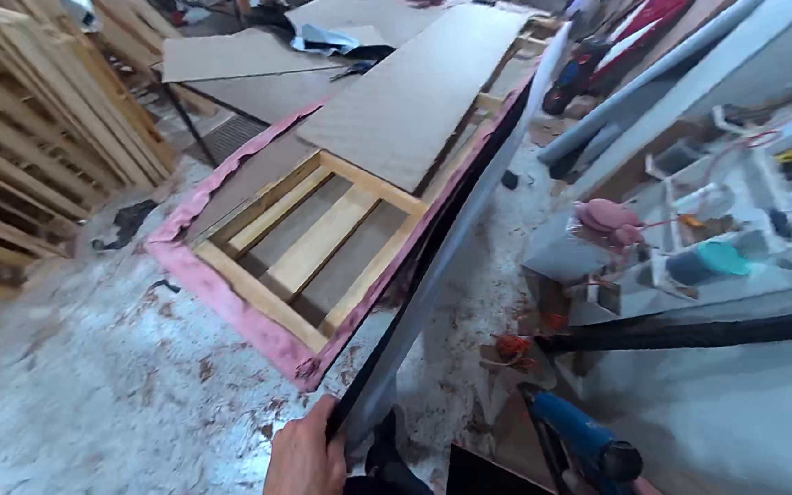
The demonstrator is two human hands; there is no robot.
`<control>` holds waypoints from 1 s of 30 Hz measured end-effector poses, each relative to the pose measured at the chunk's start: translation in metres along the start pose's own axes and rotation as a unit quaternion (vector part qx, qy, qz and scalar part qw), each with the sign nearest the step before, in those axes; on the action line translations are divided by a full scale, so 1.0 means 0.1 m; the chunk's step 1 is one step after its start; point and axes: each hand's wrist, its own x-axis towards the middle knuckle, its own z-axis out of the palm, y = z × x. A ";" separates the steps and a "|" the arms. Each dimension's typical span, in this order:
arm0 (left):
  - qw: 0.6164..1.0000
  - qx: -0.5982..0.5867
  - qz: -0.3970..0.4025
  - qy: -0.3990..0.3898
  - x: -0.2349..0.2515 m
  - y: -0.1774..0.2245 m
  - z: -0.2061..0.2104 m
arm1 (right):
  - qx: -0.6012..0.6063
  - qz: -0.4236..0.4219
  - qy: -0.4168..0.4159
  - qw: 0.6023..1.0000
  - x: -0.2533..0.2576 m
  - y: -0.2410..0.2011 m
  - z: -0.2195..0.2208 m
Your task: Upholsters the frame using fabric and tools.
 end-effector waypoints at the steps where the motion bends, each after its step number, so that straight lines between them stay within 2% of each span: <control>1: 1.000 -0.021 -0.012 -0.008 0.02 -0.13 -0.01 | -0.002 -0.007 -0.009 1.000 -0.03 -0.10 0.08; 5: 0.991 -0.133 0.009 0.003 0.29 -0.58 0.00 | -0.054 -0.057 0.026 0.997 -0.02 -0.54 0.23; 8: 0.988 -0.150 0.042 0.019 0.54 -0.80 0.02 | -0.075 -0.103 0.025 0.992 0.10 -1.07 0.28; 11: 0.982 -0.170 0.077 0.023 0.61 -0.91 0.09 | -0.040 -0.156 0.004 0.987 0.16 -1.61 0.42; 14: 0.969 -0.219 0.098 0.054 0.52 -0.97 0.21 | 0.033 -0.182 -0.032 0.982 0.12 -1.89 0.64; 18: 0.953 -0.296 0.043 0.043 0.47 -1.03 0.31 | 0.062 -0.188 -0.096 0.975 0.12 -1.91 0.88; 21: 0.947 -0.321 0.000 0.025 0.44 -1.02 0.25 | 0.027 -0.183 -0.138 0.973 0.12 -1.83 0.97; 24: 0.940 -0.340 -0.023 0.005 0.49 -1.06 0.21 | -0.021 -0.177 -0.154 0.972 0.08 -1.75 0.99; 30: 0.930 -0.360 -0.065 -0.039 0.61 -1.18 0.21 | -0.013 -0.175 -0.158 0.972 0.02 -1.76 1.00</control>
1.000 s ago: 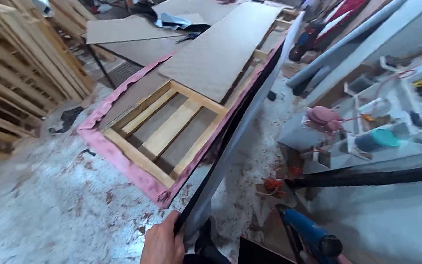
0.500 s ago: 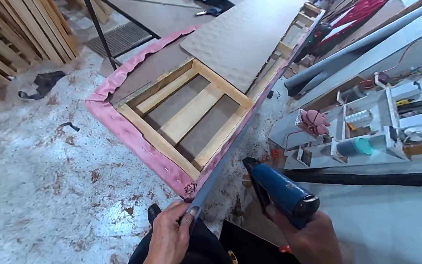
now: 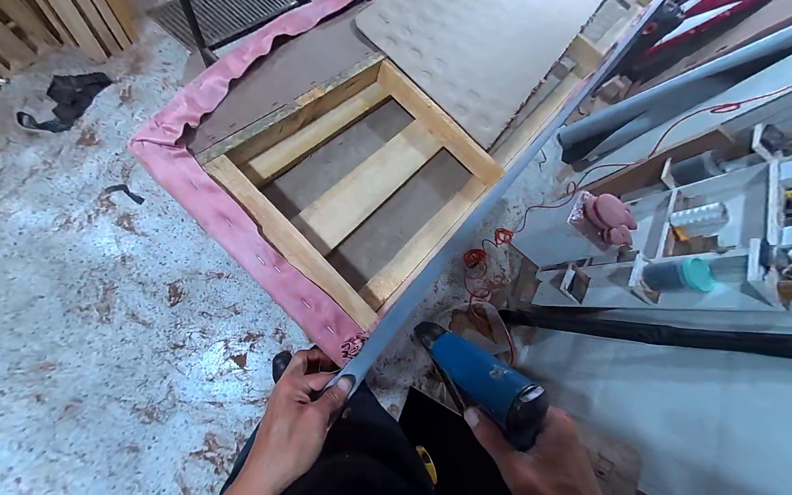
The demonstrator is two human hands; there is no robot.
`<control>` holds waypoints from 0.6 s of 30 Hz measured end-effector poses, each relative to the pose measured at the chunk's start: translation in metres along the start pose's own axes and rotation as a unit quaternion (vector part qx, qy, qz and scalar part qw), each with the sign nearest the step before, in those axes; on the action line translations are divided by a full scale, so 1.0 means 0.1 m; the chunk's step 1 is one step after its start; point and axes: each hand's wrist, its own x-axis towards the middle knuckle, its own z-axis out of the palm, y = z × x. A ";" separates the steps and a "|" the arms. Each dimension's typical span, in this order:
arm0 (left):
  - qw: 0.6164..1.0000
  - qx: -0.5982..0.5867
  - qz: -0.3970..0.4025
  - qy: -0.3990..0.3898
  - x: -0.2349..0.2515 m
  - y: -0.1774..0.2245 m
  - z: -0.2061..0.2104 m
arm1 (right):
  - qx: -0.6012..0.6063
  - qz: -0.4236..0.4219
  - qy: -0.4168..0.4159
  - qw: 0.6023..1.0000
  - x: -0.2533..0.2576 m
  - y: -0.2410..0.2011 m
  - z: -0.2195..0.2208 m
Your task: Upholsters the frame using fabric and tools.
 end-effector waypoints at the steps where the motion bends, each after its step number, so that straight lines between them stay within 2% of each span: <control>1: 1.000 -0.007 -0.004 -0.004 0.00 0.00 0.00 | -0.004 -0.001 -0.008 1.000 0.02 -0.03 -0.01; 9: 0.996 -0.062 -0.056 -0.035 0.02 0.02 0.02 | -0.027 0.030 -0.102 0.994 0.40 -0.23 0.14; 18: 0.991 -0.106 -0.054 -0.057 0.00 0.04 -0.05 | -0.048 0.026 -0.133 0.990 0.53 -0.21 0.15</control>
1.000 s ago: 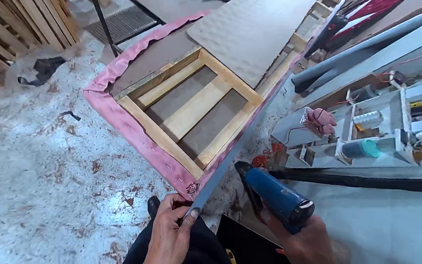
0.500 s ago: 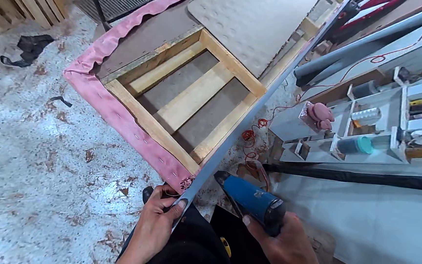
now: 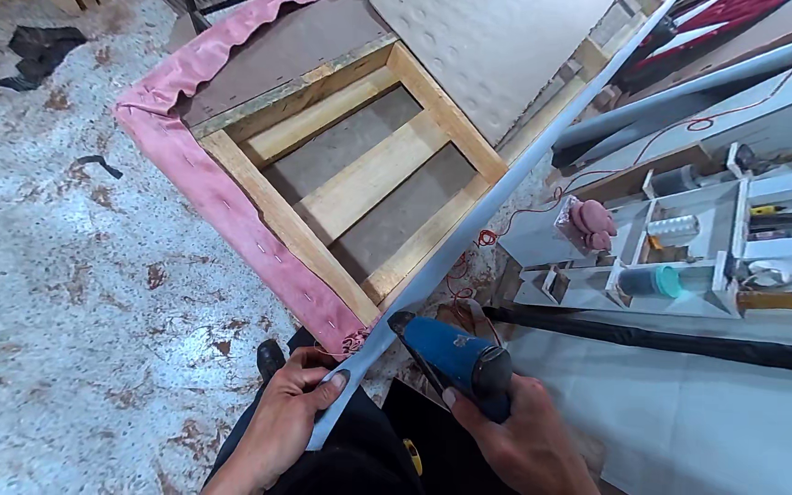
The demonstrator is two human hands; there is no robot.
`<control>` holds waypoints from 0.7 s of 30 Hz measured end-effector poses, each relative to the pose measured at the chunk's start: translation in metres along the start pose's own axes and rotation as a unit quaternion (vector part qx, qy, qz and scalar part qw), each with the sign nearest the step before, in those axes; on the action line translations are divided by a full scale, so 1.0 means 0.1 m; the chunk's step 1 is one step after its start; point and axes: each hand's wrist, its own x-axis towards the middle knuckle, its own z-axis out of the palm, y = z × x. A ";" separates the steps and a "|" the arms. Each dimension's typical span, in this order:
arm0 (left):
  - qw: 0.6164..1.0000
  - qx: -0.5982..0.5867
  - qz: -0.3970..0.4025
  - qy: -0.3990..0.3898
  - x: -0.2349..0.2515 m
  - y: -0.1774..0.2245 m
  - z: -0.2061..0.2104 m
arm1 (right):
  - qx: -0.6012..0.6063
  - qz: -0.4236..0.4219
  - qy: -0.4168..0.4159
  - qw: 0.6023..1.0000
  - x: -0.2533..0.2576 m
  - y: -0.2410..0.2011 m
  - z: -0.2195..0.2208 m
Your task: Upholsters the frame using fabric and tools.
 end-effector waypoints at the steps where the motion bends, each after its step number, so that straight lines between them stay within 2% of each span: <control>1: 1.000 -0.003 0.000 -0.001 0.00 0.00 0.00 | -0.006 0.000 -0.004 1.000 0.02 0.00 0.00; 8: 1.000 0.011 -0.004 -0.009 0.02 0.00 -0.03 | -0.032 0.009 -0.017 0.999 0.08 -0.02 0.04; 15: 1.000 0.005 -0.024 -0.011 0.01 0.02 -0.05 | -0.047 0.052 -0.048 0.996 0.14 -0.11 0.02; 21: 0.992 0.125 0.031 0.004 -0.02 -0.08 -0.09 | 0.030 0.043 0.061 0.997 -0.10 -0.12 -0.29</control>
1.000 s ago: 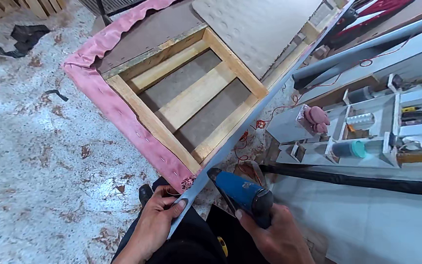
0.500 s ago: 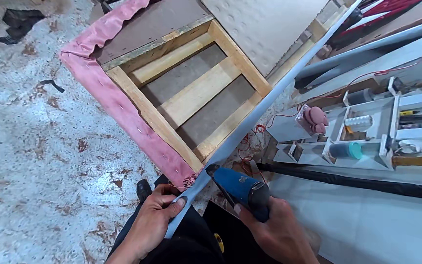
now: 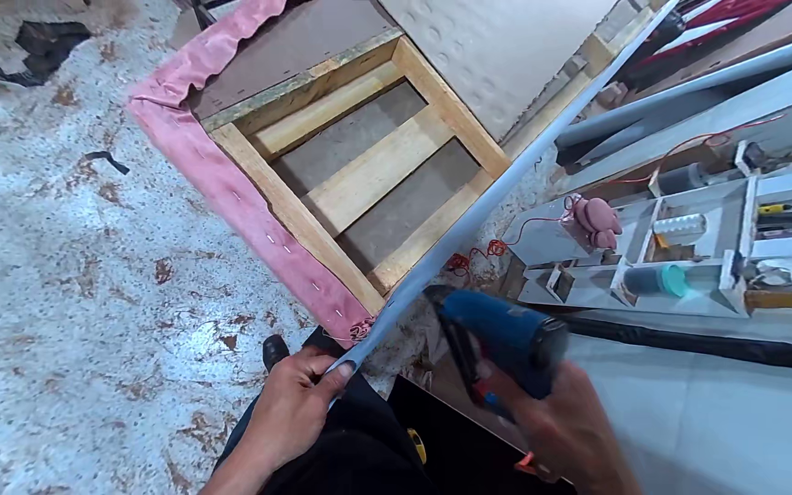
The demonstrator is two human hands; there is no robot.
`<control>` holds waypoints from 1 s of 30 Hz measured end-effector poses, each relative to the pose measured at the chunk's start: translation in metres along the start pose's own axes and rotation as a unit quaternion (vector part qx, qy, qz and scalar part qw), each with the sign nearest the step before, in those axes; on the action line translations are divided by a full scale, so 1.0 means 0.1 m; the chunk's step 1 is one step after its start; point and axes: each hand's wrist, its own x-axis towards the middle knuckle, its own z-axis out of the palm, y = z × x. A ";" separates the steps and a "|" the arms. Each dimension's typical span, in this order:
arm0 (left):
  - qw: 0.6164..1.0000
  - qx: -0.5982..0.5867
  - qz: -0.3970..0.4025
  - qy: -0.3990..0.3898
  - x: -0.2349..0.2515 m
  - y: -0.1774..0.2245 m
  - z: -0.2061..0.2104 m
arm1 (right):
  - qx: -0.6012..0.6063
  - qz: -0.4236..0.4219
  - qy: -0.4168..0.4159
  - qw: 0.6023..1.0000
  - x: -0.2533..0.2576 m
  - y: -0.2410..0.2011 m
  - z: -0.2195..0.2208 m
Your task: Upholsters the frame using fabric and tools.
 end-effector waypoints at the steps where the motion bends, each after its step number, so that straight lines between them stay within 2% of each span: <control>1: 1.000 0.008 0.008 0.002 -0.02 -0.01 0.00 | -0.028 -0.022 0.014 0.999 -0.01 -0.10 -0.11; 4: 1.000 0.000 0.014 0.008 -0.05 0.00 -0.03 | -0.151 -0.101 0.013 0.983 0.29 -0.55 -0.21; 8: 0.999 -0.043 -0.017 0.006 -0.07 0.00 -0.09 | -0.272 -0.151 -0.023 0.950 1.34 -0.93 0.23; 10: 0.998 -0.060 -0.032 0.012 -0.09 0.04 -0.11 | -0.314 -0.178 -0.024 0.932 1.53 -0.98 0.34; 11: 0.997 -0.060 -0.035 0.015 -0.11 0.06 -0.12 | -0.296 -0.212 0.002 0.932 1.40 -0.97 0.35; 13: 0.997 -0.064 -0.046 0.018 -0.16 0.10 -0.10 | -0.190 -0.249 0.040 0.949 0.76 -0.76 0.45; 15: 0.995 -0.074 -0.059 0.025 -0.18 0.13 -0.06 | -0.054 -0.230 0.066 0.969 0.12 -0.25 0.99; 17: 0.991 -0.103 -0.077 0.029 -0.19 0.21 -0.03 | 0.019 -0.220 0.046 0.974 -0.29 0.09 1.51; 19: 0.986 -0.134 -0.102 0.020 -0.22 0.30 0.02 | 0.033 -0.237 0.079 0.968 -0.45 0.17 1.86; 22: 0.986 -0.127 -0.106 -0.002 -0.24 0.38 0.08 | 0.109 -0.264 0.234 0.929 -0.41 0.16 2.15; 25: 0.998 -0.038 -0.027 -0.029 -0.23 0.40 -0.03 | 0.177 -0.275 0.257 0.909 -0.40 0.17 2.09; 26: 0.999 0.034 0.037 -0.020 -0.22 0.41 -0.11 | 0.185 -0.278 0.244 0.911 -0.40 0.19 2.05; 27: 0.982 0.146 0.118 0.009 -0.22 0.43 -0.19 | 0.181 -0.274 0.228 0.917 -0.39 0.20 2.02; 29: 0.887 0.350 0.298 0.055 -0.27 0.57 -0.28 | 0.154 -0.264 0.200 0.931 -0.38 0.22 1.97; 30: 0.836 0.409 0.362 0.047 -0.27 0.66 -0.29 | 0.136 -0.263 0.187 0.937 -0.36 0.22 1.93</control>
